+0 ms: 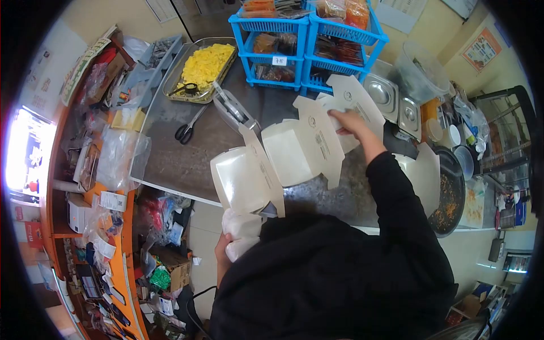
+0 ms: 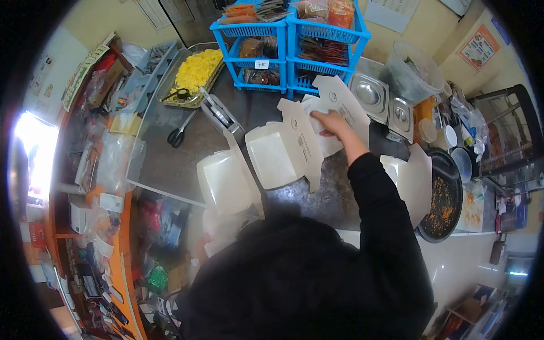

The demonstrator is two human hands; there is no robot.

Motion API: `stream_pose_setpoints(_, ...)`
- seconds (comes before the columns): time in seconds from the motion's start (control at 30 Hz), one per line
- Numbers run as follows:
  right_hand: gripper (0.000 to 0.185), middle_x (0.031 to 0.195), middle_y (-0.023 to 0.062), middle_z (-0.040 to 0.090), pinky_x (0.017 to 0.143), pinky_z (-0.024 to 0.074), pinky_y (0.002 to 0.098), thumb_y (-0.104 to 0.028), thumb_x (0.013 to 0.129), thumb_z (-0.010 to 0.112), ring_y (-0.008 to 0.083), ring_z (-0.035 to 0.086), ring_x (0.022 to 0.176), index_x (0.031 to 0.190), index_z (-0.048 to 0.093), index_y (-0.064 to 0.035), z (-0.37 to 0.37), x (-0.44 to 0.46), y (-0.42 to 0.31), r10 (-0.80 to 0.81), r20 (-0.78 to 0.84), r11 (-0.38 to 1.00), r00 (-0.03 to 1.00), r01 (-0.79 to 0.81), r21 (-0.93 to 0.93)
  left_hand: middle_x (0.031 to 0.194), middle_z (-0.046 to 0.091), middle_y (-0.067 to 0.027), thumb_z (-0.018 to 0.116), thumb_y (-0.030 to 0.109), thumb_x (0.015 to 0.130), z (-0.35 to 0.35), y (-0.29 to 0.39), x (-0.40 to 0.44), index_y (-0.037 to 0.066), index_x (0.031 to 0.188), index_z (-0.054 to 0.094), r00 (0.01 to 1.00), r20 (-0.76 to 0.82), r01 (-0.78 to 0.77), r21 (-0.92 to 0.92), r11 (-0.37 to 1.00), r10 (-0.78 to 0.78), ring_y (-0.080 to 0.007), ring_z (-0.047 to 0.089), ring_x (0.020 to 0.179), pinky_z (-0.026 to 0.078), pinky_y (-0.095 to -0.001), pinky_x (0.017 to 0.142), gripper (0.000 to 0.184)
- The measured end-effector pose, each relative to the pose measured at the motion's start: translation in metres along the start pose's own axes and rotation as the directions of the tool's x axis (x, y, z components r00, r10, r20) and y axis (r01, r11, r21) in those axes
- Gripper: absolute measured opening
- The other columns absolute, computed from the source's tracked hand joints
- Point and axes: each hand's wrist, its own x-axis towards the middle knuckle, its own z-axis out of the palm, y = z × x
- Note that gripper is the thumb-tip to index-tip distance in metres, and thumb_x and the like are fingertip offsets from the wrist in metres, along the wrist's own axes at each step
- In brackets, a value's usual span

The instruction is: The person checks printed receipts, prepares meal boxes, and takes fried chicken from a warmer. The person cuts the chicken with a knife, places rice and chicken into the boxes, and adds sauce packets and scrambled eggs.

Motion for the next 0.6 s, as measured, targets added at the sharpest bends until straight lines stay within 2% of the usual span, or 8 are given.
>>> stream_pose_setpoints(0.07, 0.058, 0.09, 0.0127, 0.064, 0.059, 0.0533, 0.0272, -0.041, 0.081, 0.064, 0.0185, 0.066, 0.069, 0.115, 0.055, 0.0044, 0.016, 0.022, 0.015, 0.053, 0.117, 0.996, 0.992, -0.061, 0.066, 0.122, 0.052, -0.0246, 0.056, 0.044, 0.081, -0.006, -0.001, 0.0, -0.005, 0.131, 0.037, 0.997, -0.072, -0.019, -0.029, 0.999, 0.017, -0.0342, 0.055, 0.109, 0.045, -0.0413, 0.094, 0.072)
stream_pose_setpoints(0.17, 0.051, 0.095, 0.0088, 0.063, 0.058, 0.0493, 0.0281, -0.035, 0.086, 0.059, 0.0138, 0.06, 0.067, 0.121, 0.052, 0.0002, 0.009, 0.062, 0.034, -0.257, -0.207, 0.946, 0.944, 0.202, -0.256, 0.121, 0.052, -0.0245, 0.056, 0.043, 0.082, -0.004, 0.005, 0.009, -0.006, 0.13, 0.038, 0.989, -0.145, -0.026, -0.047, 0.999, 0.019, -0.0346, 0.055, 0.108, 0.045, -0.0414, 0.094, 0.071)
stream_pose_setpoints(0.23, 0.036, 0.094, 0.0028, 0.061, 0.059, 0.0463, 0.0267, -0.025, 0.088, 0.058, 0.0113, 0.057, 0.065, 0.116, 0.056, -0.0028, -0.003, -0.014, -0.015, -0.616, -0.395, 0.785, 0.682, 0.572, -0.238, 0.12, 0.053, -0.0244, 0.055, 0.042, 0.082, 0.006, 0.012, 0.02, -0.006, 0.13, 0.038, 0.985, -0.171, -0.003, -0.044, 0.999, -0.004, -0.0348, 0.055, 0.108, 0.045, -0.0415, 0.094, 0.07)
stream_pose_setpoints(0.3, 0.026, 0.09, -0.0017, 0.06, 0.065, 0.0458, 0.0257, -0.017, 0.088, 0.059, 0.0099, 0.054, 0.068, 0.111, 0.058, -0.0053, 0.013, -0.116, -0.068, -0.685, -0.291, 0.674, 0.668, 0.733, 0.095, 0.12, 0.053, -0.0243, 0.055, 0.042, 0.082, 0.021, 0.015, 0.03, -0.007, 0.129, 0.039, 0.985, -0.168, 0.034, 0.02, 0.999, -0.03, -0.0351, 0.056, 0.107, 0.045, -0.0416, 0.094, 0.07)
stream_pose_setpoints(0.33, 0.027, 0.094, -0.0014, 0.059, 0.071, 0.0455, 0.0246, -0.014, 0.086, 0.062, 0.0087, 0.053, 0.074, 0.111, 0.058, -0.0058, 0.027, -0.145, -0.068, -0.83, -0.066, 0.541, 0.554, 0.827, 0.151, 0.119, 0.054, -0.0239, 0.055, 0.04, 0.082, 0.031, 0.019, 0.035, -0.006, 0.129, 0.04, 0.987, -0.156, 0.058, 0.091, 0.994, -0.043, -0.035, 0.056, 0.107, 0.046, -0.0413, 0.093, 0.067)
stream_pose_setpoints(0.4, 0.053, 0.117, 0.0068, 0.053, 0.084, 0.0458, 0.0312, -0.033, 0.079, 0.072, 0.0152, 0.054, 0.093, 0.119, 0.051, -0.0041, 0.056, -0.209, -0.079, -0.699, 0.504, 0.688, 0.507, 0.668, 0.282, 0.117, 0.055, -0.023, 0.054, 0.037, 0.082, 0.055, 0.026, 0.045, -0.006, 0.127, 0.042, 0.99, -0.122, 0.096, 0.234, 0.968, -0.069, -0.0348, 0.057, 0.106, 0.047, -0.0408, 0.092, 0.063)
stream_pose_setpoints(0.5, 0.069, 0.12, 0.0166, 0.053, 0.083, 0.0461, 0.035, -0.044, 0.073, 0.076, 0.0246, 0.055, 0.1, 0.121, 0.049, -0.0015, 0.099, -0.231, -0.061, -0.699, 0.65, 0.591, 0.298, 0.753, 0.291, 0.116, 0.056, -0.022, 0.055, 0.034, 0.083, 0.082, 0.028, 0.039, -0.005, 0.127, 0.045, 0.955, -0.268, 0.189, 0.215, 0.958, -0.128, -0.0325, 0.059, 0.103, 0.048, -0.0395, 0.091, 0.06)
stream_pose_setpoints(0.6, 0.067, 0.109, 0.0184, 0.057, 0.081, 0.0462, 0.0347, -0.044, 0.073, 0.075, 0.0263, 0.058, 0.095, 0.119, 0.05, -0.002, 0.115, -0.236, -0.055, -0.582, 0.687, 0.738, 0.435, 0.638, 0.221, 0.112, 0.058, -0.0202, 0.056, 0.033, 0.083, 0.052, 0.033, 0.04, -0.005, 0.126, 0.045, 0.966, -0.204, 0.213, 0.271, 0.939, -0.16, -0.0308, 0.061, 0.098, 0.049, -0.0387, 0.088, 0.059)
